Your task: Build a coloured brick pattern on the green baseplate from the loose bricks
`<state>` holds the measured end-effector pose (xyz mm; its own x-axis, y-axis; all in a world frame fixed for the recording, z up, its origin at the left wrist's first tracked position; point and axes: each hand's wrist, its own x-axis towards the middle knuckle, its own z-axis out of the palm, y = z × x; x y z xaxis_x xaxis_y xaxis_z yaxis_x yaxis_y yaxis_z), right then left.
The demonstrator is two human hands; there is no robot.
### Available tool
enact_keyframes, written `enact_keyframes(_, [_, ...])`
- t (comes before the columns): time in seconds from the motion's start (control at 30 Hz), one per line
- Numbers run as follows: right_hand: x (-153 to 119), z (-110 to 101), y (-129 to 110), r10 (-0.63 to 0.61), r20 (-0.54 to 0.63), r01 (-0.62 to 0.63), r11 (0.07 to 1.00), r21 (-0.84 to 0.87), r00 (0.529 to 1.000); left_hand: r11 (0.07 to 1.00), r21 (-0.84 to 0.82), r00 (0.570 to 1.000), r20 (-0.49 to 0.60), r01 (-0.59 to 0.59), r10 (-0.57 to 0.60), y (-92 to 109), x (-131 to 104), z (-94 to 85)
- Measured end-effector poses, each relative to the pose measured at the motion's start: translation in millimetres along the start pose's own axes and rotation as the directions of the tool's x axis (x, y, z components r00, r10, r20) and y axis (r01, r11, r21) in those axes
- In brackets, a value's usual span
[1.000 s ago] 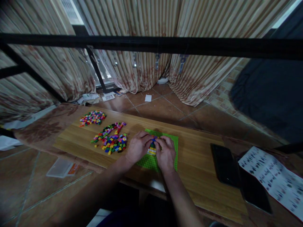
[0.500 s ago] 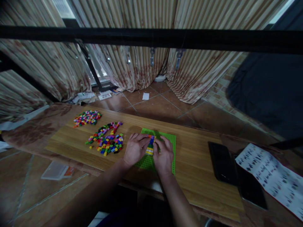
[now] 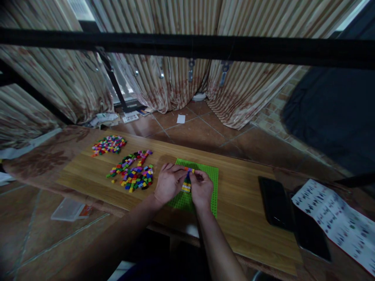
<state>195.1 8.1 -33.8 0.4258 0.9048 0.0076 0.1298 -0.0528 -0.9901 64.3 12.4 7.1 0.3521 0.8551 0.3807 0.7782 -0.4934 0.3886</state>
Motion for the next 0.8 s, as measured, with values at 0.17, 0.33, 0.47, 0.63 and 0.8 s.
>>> enact_keyframes(0.17, [-1, 1, 5, -0.009, -0.007, 0.009, 0.999, -0.041, 1.000, 0.961, -0.244, 0.984, -0.084, 0.131, -0.155, -4, -4, 2.5])
enact_keyframes(0.33, [-3, 3, 6, -0.009, -0.010, 0.009, 0.998, -0.057, 1.000, 0.835, -0.433, 0.907, -0.083, 0.340, -0.412, -9, -5, 8.7])
enact_keyframes(0.47, [-5, 4, 2, -0.026, -0.021, 0.024, 0.997, -0.066, 0.999, 0.788, -0.447, 0.883, 0.006, 0.422, -0.469, -7, 2, 14.1])
enact_keyframes(0.63, [-6, 4, -2, -0.029, -0.027, 0.027, 0.996, -0.086, 0.999, 0.634, -0.527, 0.789, 0.123, 0.566, -0.602, -5, 8, 18.6])
enact_keyframes(0.8, [-5, 3, 2, -0.002, -0.017, 0.001, 0.995, -0.096, 1.000, 0.545, -0.565, 0.742, 0.195, 0.619, -0.642, -7, 9, 20.8])
